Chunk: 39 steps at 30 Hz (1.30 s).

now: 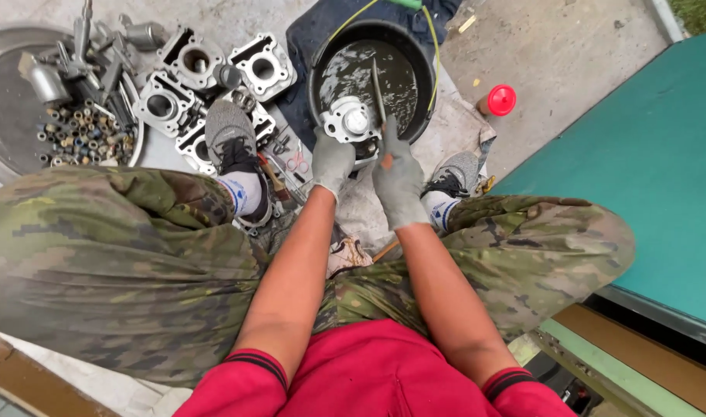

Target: The person is using a small metal tool to scrape off old gasket material or dirt from a motorcycle engine component while sitting on the floor.

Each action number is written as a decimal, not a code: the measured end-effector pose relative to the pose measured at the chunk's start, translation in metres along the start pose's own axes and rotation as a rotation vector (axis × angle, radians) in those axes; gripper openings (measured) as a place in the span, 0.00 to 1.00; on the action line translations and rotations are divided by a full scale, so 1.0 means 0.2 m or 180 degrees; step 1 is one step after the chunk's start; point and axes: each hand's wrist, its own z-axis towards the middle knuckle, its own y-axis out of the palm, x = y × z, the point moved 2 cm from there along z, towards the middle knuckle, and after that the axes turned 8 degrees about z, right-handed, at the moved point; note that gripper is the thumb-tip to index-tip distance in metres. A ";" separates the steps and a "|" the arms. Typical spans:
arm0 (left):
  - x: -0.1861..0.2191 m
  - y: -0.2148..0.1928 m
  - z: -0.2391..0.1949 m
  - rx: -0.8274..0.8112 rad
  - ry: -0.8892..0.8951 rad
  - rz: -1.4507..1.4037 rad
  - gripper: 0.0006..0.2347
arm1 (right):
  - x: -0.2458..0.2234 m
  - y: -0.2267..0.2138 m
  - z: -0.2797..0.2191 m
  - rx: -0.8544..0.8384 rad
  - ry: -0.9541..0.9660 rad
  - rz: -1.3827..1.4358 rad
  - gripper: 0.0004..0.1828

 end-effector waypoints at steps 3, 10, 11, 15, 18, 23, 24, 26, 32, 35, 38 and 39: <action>-0.09 0.23 0.03 0.0327 0.1068 0.1315 0.07 | -0.06 -0.17 0.01 -0.0110 0.0116 0.0446 0.27; -0.09 0.41 -0.01 0.0300 0.0799 0.1068 0.06 | -0.05 -0.08 -0.13 -0.0299 0.0328 -0.0264 0.29; -0.10 0.39 0.00 0.0283 0.0870 0.1177 0.06 | -0.06 -0.05 -0.06 -0.0196 0.0266 -0.0064 0.29; 0.00 0.06 -0.01 0.0277 0.0828 0.1196 0.06 | 0.07 -0.09 0.03 0.0084 0.0265 0.0628 0.27; -0.12 0.38 0.01 0.0209 0.0889 0.1178 0.06 | -0.04 -0.21 -0.17 -0.0007 0.0187 0.0310 0.26; -0.05 0.32 0.01 -0.0013 0.0475 0.0798 0.05 | -0.04 0.02 -0.03 -0.0023 0.0093 0.0202 0.29; -0.04 0.29 0.04 -0.0083 0.0310 0.0651 0.07 | -0.07 0.03 0.00 -0.0032 0.0106 0.0098 0.29; -0.06 0.24 0.03 -0.0195 0.0117 0.0528 0.11 | 0.01 -0.01 -0.02 -0.0103 0.0182 0.0144 0.28; -0.07 0.25 -0.02 -0.0537 -0.1890 -0.1314 0.28 | 0.04 0.09 -0.06 -0.0025 0.0178 -0.0196 0.29; -0.07 0.24 0.01 -0.0537 -0.2026 -0.1494 0.28 | -0.06 0.01 -0.07 -0.0154 0.0240 0.0004 0.30; -0.05 0.09 0.01 -0.0628 -0.1992 -0.1538 0.26 | -0.06 -0.03 -0.17 -0.0330 0.0243 -0.0086 0.30; -0.03 0.02 -0.01 -0.0708 -0.1889 -0.1469 0.26 | -0.04 -0.03 -0.21 -0.0398 0.0219 -0.0220 0.30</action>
